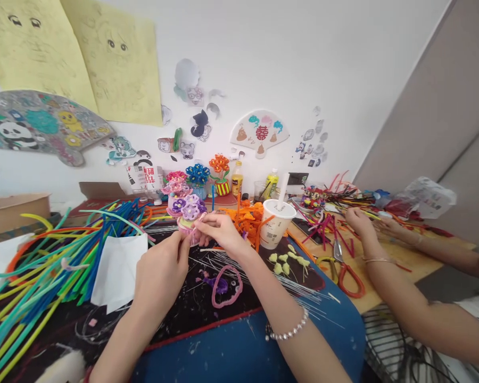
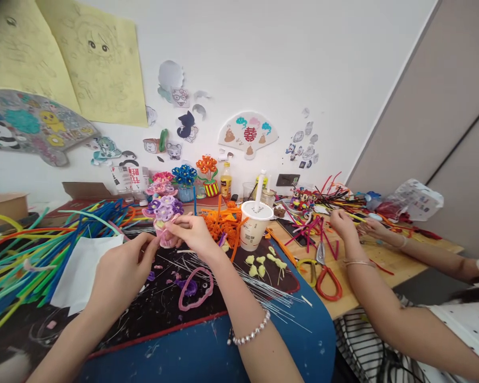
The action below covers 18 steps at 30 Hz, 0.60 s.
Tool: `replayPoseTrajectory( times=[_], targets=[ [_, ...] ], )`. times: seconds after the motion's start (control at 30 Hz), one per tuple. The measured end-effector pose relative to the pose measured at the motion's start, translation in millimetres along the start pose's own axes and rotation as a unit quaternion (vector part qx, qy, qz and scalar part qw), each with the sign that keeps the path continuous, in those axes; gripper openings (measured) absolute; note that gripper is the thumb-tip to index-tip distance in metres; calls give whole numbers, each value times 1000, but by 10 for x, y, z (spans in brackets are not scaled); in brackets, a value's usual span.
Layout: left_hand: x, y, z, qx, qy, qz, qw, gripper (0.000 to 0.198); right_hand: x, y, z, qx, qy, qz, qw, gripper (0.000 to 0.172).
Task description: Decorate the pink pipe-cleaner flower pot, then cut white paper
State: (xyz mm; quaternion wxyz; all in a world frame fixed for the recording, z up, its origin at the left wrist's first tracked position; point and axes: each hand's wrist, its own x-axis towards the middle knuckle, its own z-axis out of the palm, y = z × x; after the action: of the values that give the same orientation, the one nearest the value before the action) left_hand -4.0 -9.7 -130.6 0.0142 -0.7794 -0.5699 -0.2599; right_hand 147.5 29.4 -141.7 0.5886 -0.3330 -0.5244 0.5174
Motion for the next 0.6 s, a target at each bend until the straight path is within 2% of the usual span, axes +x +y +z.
replayPoseTrajectory(
  times=[0.23,0.47,0.6],
  targets=[
    [-23,-8,14,12,4,11,1000,26,32,-34,-135,58,45,-14,997,29],
    [-24,3,-5,21,9,8,1000,26,-8,-13,-52,78,-12,37,996,31],
    [-18,14,0,25,7,16,1000,24,21,-37,-140,105,7,26,994,29]
  ],
)
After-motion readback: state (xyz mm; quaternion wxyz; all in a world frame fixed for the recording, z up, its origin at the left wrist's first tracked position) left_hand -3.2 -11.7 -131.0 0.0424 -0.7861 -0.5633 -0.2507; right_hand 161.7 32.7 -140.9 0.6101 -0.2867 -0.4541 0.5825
